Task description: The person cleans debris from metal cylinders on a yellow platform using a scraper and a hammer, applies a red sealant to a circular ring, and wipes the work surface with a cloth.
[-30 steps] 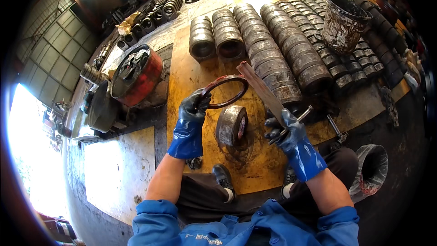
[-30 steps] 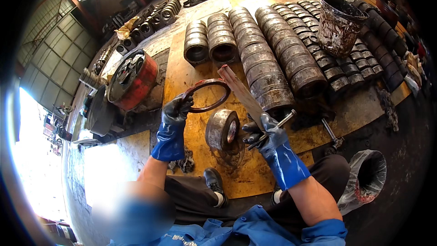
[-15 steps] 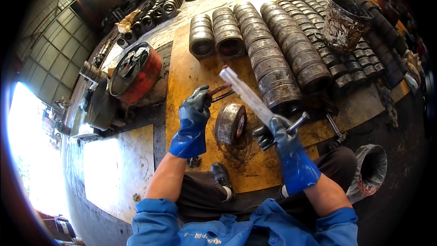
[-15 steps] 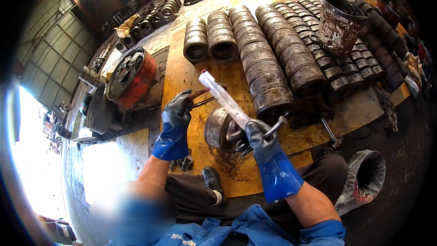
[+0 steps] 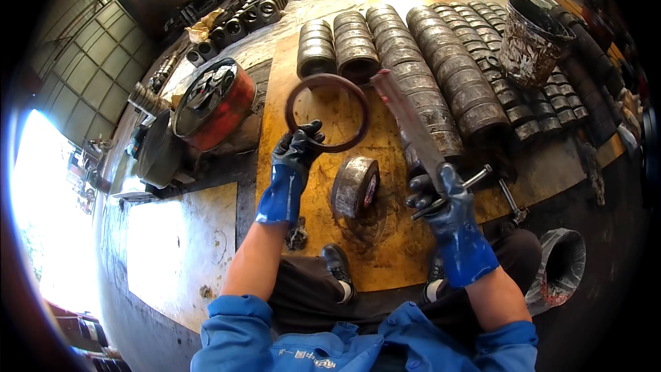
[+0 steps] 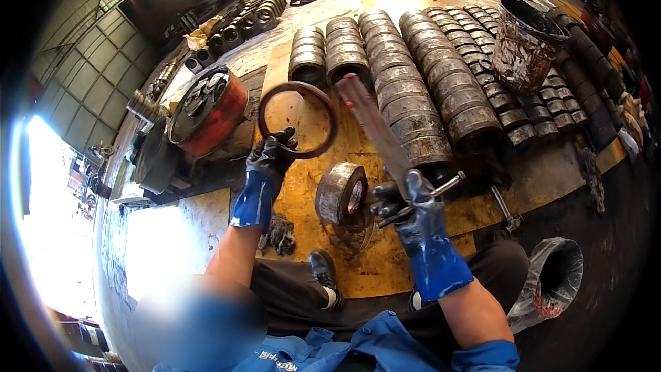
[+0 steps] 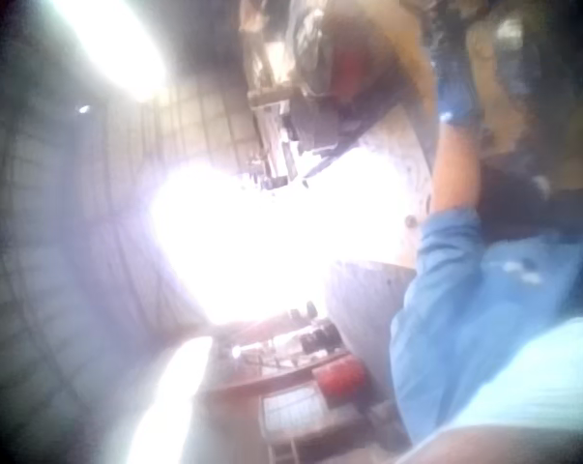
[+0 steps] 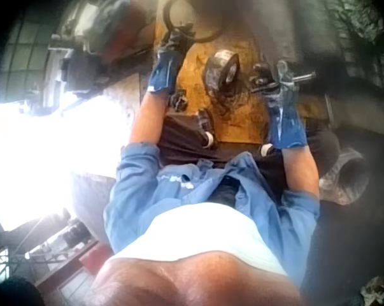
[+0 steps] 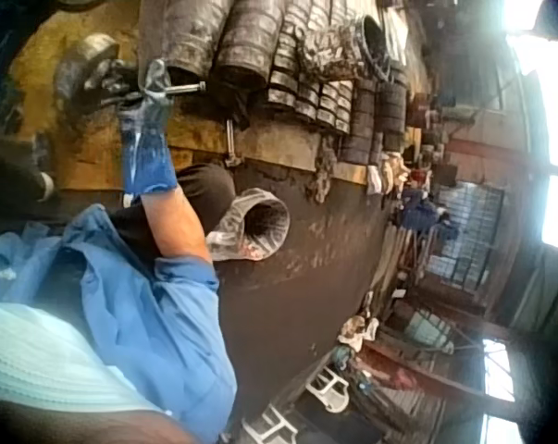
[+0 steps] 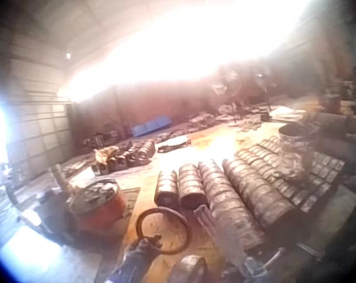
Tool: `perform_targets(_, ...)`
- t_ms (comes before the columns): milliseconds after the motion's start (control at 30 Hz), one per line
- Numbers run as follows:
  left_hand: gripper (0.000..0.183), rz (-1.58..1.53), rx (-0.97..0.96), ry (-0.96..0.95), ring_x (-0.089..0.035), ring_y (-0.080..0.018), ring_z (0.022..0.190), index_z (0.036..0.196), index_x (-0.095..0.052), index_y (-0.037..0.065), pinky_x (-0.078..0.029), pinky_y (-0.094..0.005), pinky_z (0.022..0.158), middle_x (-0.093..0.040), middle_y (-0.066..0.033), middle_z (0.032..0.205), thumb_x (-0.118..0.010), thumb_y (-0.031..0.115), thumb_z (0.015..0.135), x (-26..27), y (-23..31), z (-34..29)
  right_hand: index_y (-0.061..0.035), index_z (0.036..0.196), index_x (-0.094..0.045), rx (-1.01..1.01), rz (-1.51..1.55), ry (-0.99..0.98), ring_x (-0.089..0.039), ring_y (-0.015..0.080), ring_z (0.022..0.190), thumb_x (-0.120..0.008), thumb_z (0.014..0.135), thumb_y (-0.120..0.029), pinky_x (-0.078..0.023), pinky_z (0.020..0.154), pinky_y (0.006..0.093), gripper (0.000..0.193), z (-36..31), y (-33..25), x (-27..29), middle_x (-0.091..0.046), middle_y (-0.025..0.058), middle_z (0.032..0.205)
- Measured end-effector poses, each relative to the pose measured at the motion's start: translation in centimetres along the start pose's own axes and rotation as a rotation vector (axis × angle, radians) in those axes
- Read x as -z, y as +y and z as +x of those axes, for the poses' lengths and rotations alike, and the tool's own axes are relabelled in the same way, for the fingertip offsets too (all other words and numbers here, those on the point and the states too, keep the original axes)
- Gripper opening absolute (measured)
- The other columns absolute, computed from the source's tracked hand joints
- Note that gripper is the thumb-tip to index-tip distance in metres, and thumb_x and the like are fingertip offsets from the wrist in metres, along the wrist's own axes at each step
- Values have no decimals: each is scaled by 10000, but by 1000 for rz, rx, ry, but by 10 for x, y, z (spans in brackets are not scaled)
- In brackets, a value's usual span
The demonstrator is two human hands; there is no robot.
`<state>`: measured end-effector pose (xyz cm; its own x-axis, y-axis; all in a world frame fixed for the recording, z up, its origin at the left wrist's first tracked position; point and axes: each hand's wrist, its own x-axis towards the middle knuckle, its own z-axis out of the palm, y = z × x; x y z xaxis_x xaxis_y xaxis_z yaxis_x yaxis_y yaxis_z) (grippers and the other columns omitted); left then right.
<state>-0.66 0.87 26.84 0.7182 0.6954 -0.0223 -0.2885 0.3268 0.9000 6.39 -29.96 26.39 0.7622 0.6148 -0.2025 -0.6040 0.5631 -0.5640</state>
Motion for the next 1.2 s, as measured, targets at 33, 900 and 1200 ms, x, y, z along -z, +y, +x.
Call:
perform_targets(33,270,-196,32,-146,-657,-227,1016,1150,-626,6,-583,-368,828,-635,-163,1241,-534,212,1003,18,-6,9,19,1168,-573,-14,65,-16,-662,213,576,-503,1000,-348,-602,645,419,410,-2,-2,-4,-701,157,860)
perform_targets(900,580,-617,137,-829,-553,-314,1204,1348,-493,85,-468,-484,1022,-558,-115,1329,-705,356,880,-16,-4,2,46,1181,-574,-166,-240,-312,-660,159,784,-458,1026,-347,-559,681,280,439,-35,26,-68,-683,111,921)
perform_targets(1200,384,197,-101,-268,-646,-195,931,1165,-628,24,-533,-321,843,-675,-60,1036,-694,306,914,46,6,18,77,1270,-503,-412,-9,-254,-681,235,643,-565,952,-353,-588,600,345,538,-32,15,-44,-696,192,883)
